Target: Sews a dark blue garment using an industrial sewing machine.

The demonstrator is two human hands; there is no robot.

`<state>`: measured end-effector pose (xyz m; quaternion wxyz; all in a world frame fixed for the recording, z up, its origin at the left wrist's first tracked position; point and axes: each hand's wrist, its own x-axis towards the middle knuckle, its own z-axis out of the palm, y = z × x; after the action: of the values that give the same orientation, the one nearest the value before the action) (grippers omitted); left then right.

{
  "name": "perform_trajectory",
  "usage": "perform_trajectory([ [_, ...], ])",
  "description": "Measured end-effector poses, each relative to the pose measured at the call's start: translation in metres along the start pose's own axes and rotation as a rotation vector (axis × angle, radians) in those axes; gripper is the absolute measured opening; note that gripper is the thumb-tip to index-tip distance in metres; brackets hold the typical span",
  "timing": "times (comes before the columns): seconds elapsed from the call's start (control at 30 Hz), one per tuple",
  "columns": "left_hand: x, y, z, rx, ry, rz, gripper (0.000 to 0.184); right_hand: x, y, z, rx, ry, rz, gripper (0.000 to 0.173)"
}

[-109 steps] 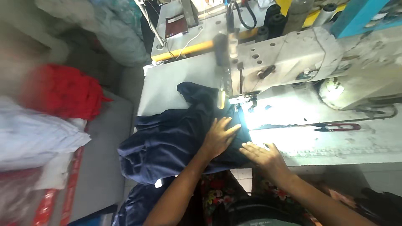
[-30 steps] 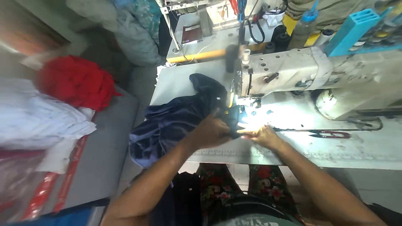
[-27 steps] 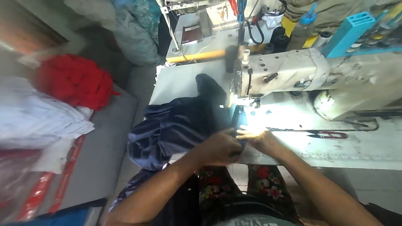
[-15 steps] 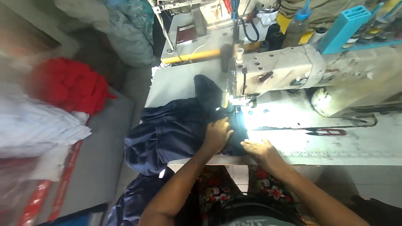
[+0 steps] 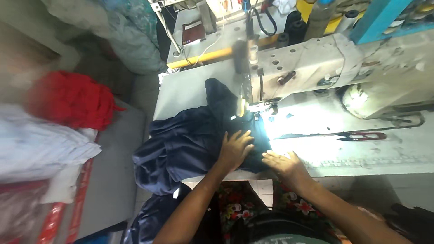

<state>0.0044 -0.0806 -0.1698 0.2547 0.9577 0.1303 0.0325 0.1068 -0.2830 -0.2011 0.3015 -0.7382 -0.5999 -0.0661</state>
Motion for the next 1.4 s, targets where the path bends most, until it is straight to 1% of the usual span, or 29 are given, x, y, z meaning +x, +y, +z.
perform_trajectory([
  [0.07,0.002,-0.001,0.003,-0.007,0.034,-0.002,0.034,0.001,0.000,0.000,0.003,-0.012,0.019,0.021],
  [0.17,0.007,-0.006,0.004,-0.007,0.038,-0.017,0.031,0.006,0.003,0.001,0.031,0.001,0.040,0.021],
  [0.43,0.030,-0.020,0.000,0.032,0.083,-0.025,0.028,0.028,0.022,0.009,0.069,-0.001,0.033,0.021],
  [0.63,0.053,-0.037,-0.004,0.023,0.047,-0.065,0.030,0.047,0.029,0.012,0.035,-0.010,0.039,0.018],
  [0.73,0.062,-0.041,-0.006,0.036,0.045,-0.080,0.031,0.053,0.033,0.014,0.027,-0.006,0.043,0.019],
  [0.9,0.076,-0.047,-0.014,0.071,-0.012,-0.130,0.035,0.061,0.040,0.019,0.029,0.005,0.059,0.020],
  [1.03,0.084,-0.053,-0.018,0.056,-0.007,-0.124,0.035,0.065,0.044,0.022,0.037,-0.006,0.083,0.021],
  [1.1,0.084,-0.053,-0.026,0.055,-0.043,-0.114,0.038,0.065,0.046,0.023,0.039,-0.005,0.087,0.022],
  [1.17,0.080,-0.050,-0.041,0.164,-0.063,-0.063,0.043,0.063,0.048,0.024,0.056,0.003,0.099,0.022],
  [1.27,0.066,-0.054,-0.064,0.371,-0.025,0.136,0.054,0.062,0.049,0.024,0.070,-0.006,0.103,0.022],
  [1.3,0.061,-0.054,-0.071,0.410,-0.036,0.194,0.054,0.062,0.049,0.024,0.076,-0.022,0.110,0.022],
  [1.33,0.056,-0.051,-0.078,0.428,-0.062,0.244,0.050,0.063,0.048,0.023,0.090,-0.047,0.123,0.023],
  [1.4,0.044,-0.041,-0.084,0.370,-0.083,0.345,0.032,0.064,0.047,0.020,0.119,-0.103,0.142,0.023],
])
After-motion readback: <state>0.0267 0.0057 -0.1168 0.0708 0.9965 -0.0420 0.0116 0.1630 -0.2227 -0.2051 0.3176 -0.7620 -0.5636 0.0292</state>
